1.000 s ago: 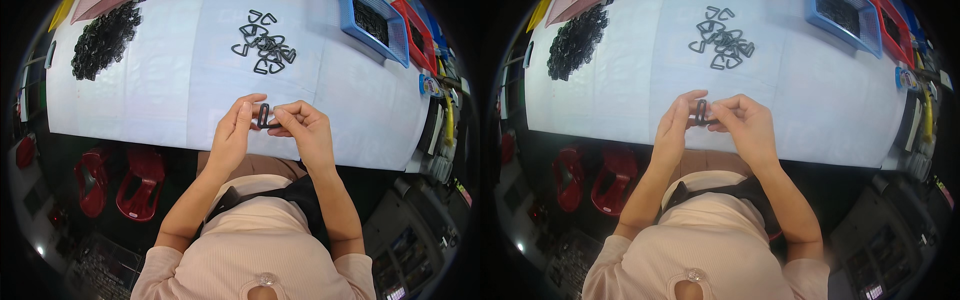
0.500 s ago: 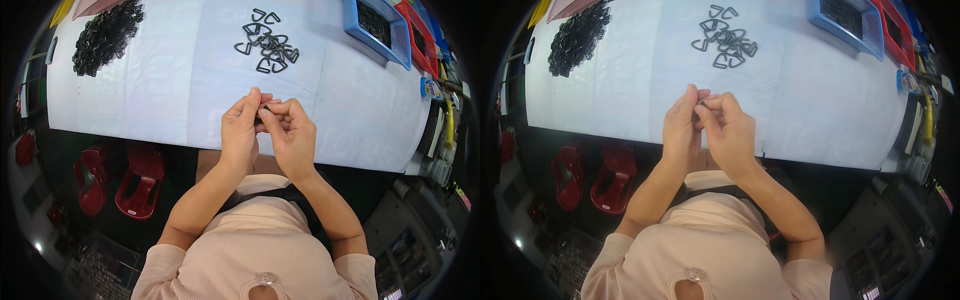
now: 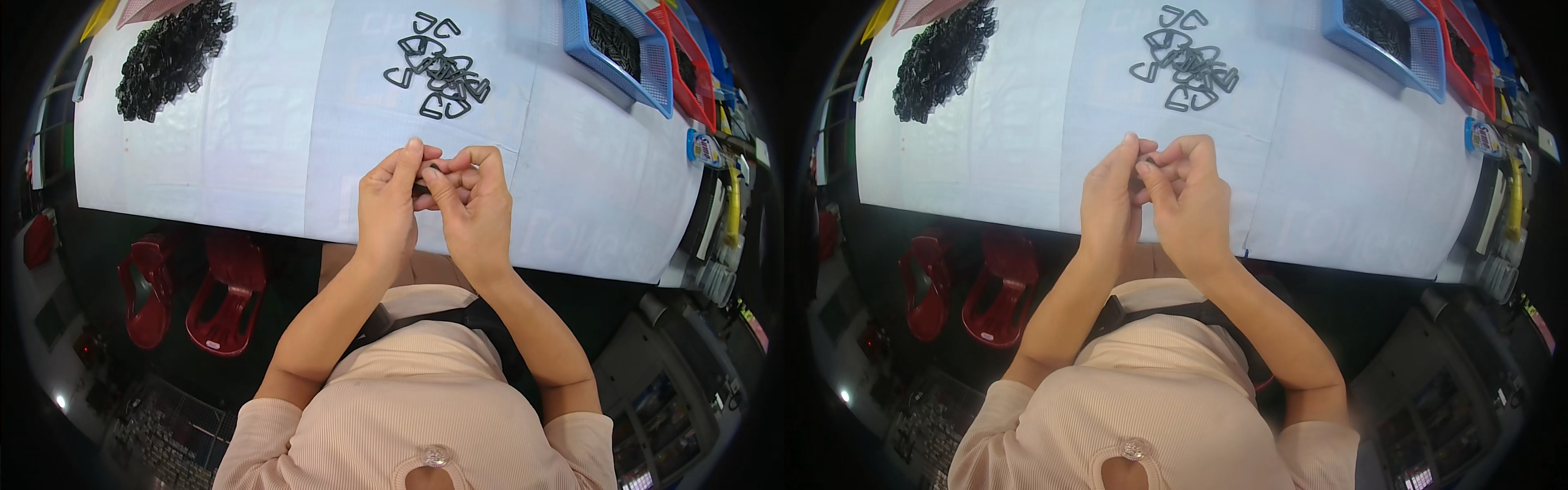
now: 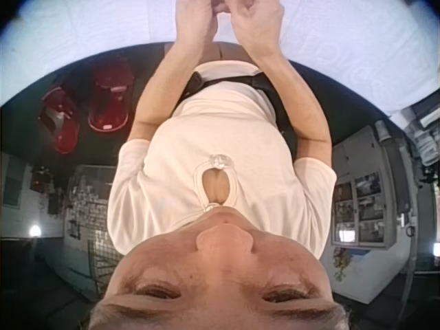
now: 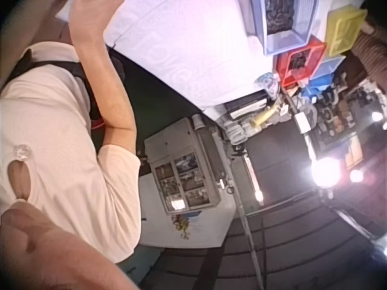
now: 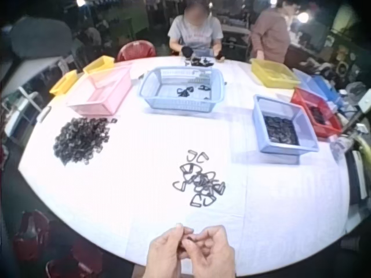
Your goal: The person assembles small black plastic buckles by hand at a white table. They pick up two buckle halves, interlock them, and place the completed unit into a blue basket. The process is repeated continuously with multiple buckle halves.
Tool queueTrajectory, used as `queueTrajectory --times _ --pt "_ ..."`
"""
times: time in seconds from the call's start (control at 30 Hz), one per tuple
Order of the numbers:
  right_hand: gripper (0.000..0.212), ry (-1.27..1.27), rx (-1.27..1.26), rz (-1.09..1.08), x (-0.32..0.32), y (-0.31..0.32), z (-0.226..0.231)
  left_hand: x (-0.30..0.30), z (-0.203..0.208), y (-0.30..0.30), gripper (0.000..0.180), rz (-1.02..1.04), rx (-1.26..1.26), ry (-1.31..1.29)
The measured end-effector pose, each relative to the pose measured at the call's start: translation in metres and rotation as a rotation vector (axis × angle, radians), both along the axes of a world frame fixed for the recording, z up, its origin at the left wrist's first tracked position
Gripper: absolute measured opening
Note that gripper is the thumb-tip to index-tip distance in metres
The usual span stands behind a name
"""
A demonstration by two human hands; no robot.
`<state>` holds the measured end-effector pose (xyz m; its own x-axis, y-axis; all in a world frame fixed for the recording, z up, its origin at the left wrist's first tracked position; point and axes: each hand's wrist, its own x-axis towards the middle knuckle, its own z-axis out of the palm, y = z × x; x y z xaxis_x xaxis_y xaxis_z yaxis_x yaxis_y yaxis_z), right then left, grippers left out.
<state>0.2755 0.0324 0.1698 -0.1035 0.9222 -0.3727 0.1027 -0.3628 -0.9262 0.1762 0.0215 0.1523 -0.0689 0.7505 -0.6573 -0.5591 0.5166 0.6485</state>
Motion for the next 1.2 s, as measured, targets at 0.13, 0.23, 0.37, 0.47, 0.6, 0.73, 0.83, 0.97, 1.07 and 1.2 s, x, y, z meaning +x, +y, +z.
queueTrajectory --times 0.13,0.23,0.37,0.47,0.6,0.73,0.83,0.97,1.07,1.2 --pt "0.02 0.111 -0.092 -0.026 0.002 0.001 0.0 -0.009 -0.002 0.007 0.046 0.037 -0.072 -0.122" --pt "0.02 0.221 -0.233 -0.064 0.011 0.011 0.01 -0.013 0.007 0.0 0.048 -0.005 0.121 -0.168" --pt "0.019 0.195 -0.287 -0.036 0.02 0.015 0.015 -0.012 0.018 -0.007 0.044 -0.153 0.262 0.027" --pt "0.018 0.234 -0.264 -0.032 0.019 0.013 0.016 -0.002 0.016 -0.011 0.037 -0.116 0.362 0.126" --pt "0.016 0.253 -0.249 0.009 0.021 0.009 0.011 -0.004 0.013 -0.009 0.034 -0.16 0.309 0.303" --pt "0.014 0.194 -0.21 0.074 0.025 0.005 0.01 -0.006 0.007 -0.009 0.035 -0.131 0.202 0.139" --pt "0.014 0.18 -0.162 0.038 0.024 0.001 0.013 -0.006 0.005 -0.011 0.037 -0.042 0.217 -0.019" --pt "0.017 0.245 -0.123 -0.046 0.02 -0.004 0.011 0.011 0.013 -0.012 0.035 0.078 0.348 0.056" --pt "0.02 0.234 -0.017 -0.003 0.013 -0.01 0.003 0.007 0.013 -0.014 0.032 0.003 0.361 0.177" --pt "0.023 0.219 0.021 0.073 0.012 -0.013 0.001 0.004 0.018 -0.011 0.031 0.021 0.201 0.168"
